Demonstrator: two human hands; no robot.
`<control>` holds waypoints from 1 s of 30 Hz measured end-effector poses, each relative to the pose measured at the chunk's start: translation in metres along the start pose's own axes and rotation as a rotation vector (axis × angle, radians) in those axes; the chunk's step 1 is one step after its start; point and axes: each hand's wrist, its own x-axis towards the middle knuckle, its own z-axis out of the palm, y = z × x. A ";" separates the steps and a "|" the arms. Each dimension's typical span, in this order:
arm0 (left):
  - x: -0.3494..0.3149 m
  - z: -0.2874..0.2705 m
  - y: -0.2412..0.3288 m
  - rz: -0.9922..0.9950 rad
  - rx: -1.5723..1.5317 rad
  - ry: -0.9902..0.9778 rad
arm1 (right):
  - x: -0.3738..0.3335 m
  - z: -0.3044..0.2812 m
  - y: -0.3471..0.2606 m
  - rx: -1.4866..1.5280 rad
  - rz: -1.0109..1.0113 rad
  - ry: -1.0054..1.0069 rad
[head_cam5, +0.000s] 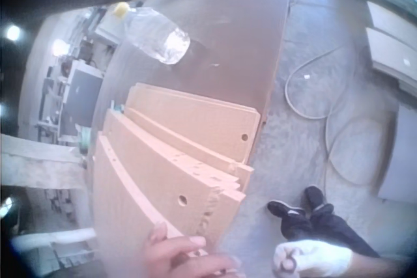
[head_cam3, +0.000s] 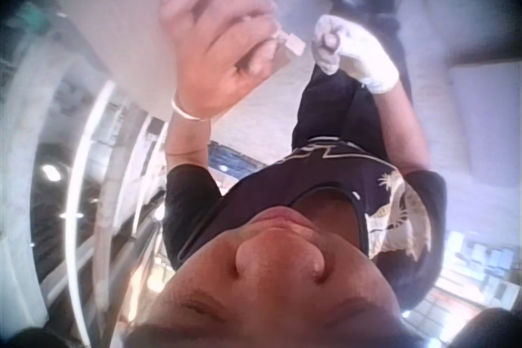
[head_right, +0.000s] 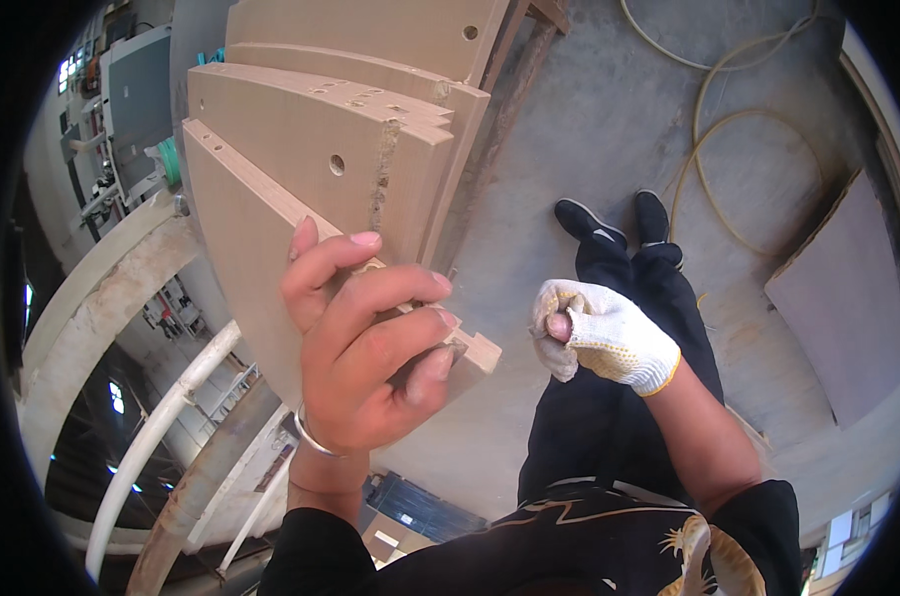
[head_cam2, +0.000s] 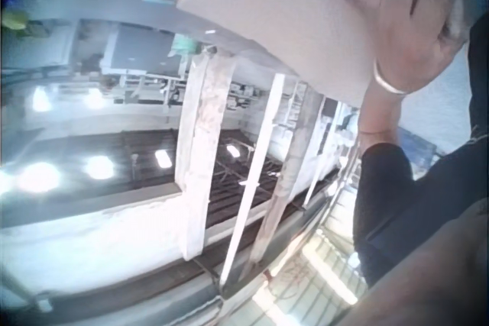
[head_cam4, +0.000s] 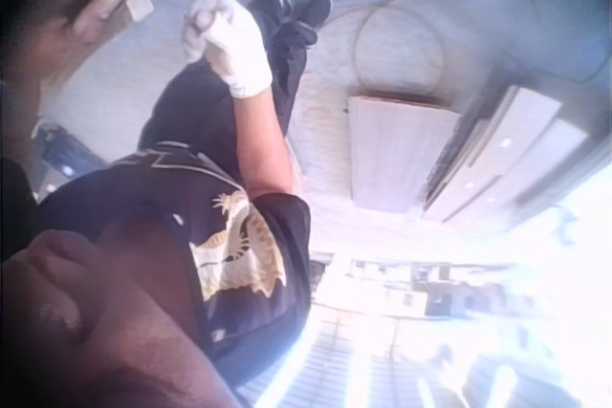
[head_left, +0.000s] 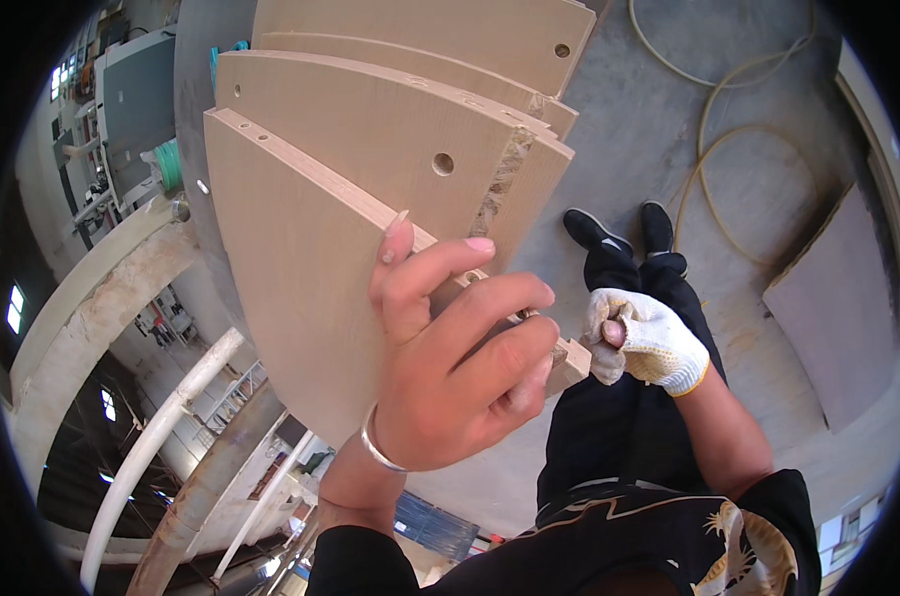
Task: The person wipes and scrapes several light-colored wood panels on a workbench. They use a cloth to wipe the surfaces and a plastic scraper to remove residue from edges and recessed areas, handling each panel individually.
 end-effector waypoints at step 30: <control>-0.011 0.002 0.002 -0.141 0.028 0.115 | 0.014 0.105 -0.097 -0.425 0.357 0.193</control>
